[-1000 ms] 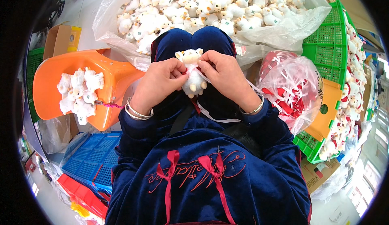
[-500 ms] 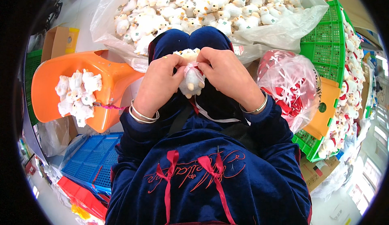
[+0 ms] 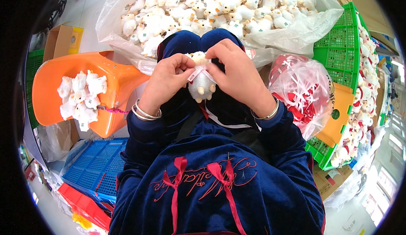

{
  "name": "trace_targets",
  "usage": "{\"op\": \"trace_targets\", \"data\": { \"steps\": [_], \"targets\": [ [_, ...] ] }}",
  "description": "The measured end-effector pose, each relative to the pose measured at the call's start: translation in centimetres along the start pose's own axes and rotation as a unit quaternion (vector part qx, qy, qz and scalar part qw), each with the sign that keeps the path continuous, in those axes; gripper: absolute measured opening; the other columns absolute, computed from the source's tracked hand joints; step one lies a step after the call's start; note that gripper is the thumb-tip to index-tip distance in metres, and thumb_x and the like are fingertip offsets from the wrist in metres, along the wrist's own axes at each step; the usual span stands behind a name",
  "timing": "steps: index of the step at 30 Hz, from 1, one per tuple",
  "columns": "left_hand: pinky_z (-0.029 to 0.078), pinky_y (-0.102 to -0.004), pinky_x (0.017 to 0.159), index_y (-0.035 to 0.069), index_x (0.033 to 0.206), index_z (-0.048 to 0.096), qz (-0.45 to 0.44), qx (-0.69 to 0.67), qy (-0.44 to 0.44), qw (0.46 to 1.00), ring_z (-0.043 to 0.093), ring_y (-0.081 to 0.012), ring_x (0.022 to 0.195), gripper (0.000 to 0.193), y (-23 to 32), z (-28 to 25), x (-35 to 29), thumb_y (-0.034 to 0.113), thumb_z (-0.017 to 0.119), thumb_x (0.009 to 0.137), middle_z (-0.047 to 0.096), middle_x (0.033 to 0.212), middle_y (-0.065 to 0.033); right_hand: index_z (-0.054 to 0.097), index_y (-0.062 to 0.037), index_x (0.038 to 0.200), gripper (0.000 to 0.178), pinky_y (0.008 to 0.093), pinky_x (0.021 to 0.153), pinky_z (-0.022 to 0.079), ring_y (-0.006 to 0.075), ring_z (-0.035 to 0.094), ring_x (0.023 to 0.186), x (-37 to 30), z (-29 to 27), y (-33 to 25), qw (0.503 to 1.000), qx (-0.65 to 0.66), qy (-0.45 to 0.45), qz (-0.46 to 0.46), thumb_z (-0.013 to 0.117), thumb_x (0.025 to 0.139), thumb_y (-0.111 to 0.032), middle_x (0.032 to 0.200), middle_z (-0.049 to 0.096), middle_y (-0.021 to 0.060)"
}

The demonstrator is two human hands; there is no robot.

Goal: The person sits on the floor and ties red ribbons around the necks of small white plush toys. They pick up each toy, wrap and knot the ribbon, then place the finished toy into a green crate.

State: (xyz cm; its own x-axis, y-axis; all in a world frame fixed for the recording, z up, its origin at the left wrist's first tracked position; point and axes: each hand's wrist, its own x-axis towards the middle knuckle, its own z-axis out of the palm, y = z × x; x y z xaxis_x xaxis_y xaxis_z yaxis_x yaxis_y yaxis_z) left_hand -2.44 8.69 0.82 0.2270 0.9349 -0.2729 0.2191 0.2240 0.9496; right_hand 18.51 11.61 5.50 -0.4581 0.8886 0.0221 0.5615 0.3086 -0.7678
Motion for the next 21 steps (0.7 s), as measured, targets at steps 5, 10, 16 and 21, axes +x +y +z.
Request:
{"op": "trace_targets", "data": {
  "steps": [5,10,16,21],
  "targets": [
    [0.05,-0.0247,0.063,-0.003,0.094,0.069,-0.043,0.035,-0.011,0.998,0.061,-0.0082,0.068,0.017,0.8,-0.2,0.1,0.014,0.072,0.093,0.068,0.079,-0.0037,0.065,-0.0055,0.102,0.029,0.0415,0.088,0.048,0.0331,0.057,0.1,-0.5,0.9,-0.1,0.992,-0.064,-0.01,-0.109,0.08,0.079,-0.015,0.105,0.06,0.0128],
    [0.049,-0.023,0.061,-0.002,0.095,0.069,-0.057,0.011,-0.044,0.997,0.059,-0.0056,0.068,0.015,0.6,-0.6,0.3,0.013,0.071,0.094,0.066,0.08,-0.0007,0.071,-0.0103,0.097,0.019,0.0386,0.08,0.044,0.0258,0.059,0.094,-0.7,2.5,1.2,0.987,-0.078,0.014,-0.143,0.08,0.08,-0.013,0.097,0.063,0.0041],
    [0.049,-0.0222,0.064,-0.002,0.099,0.068,-0.035,0.016,-0.049,0.998,0.059,-0.0049,0.072,0.015,-0.1,-0.6,0.4,0.013,0.069,0.096,0.068,0.084,-0.0009,0.071,-0.0104,0.091,0.012,0.0368,0.077,0.043,0.0245,0.059,0.089,-1.5,2.5,1.4,0.988,-0.055,0.069,-0.126,0.078,0.081,-0.011,0.092,0.064,0.0023],
    [0.049,-0.0224,0.064,-0.002,0.098,0.067,-0.01,0.024,-0.047,0.999,0.059,-0.0052,0.072,0.014,0.2,-0.5,0.4,0.012,0.067,0.097,0.067,0.083,-0.0005,0.07,-0.0102,0.088,0.011,0.037,0.076,0.043,0.0244,0.059,0.086,-1.0,3.3,1.8,0.985,-0.043,0.081,-0.144,0.079,0.081,-0.011,0.091,0.063,0.0027]
  ]
}}
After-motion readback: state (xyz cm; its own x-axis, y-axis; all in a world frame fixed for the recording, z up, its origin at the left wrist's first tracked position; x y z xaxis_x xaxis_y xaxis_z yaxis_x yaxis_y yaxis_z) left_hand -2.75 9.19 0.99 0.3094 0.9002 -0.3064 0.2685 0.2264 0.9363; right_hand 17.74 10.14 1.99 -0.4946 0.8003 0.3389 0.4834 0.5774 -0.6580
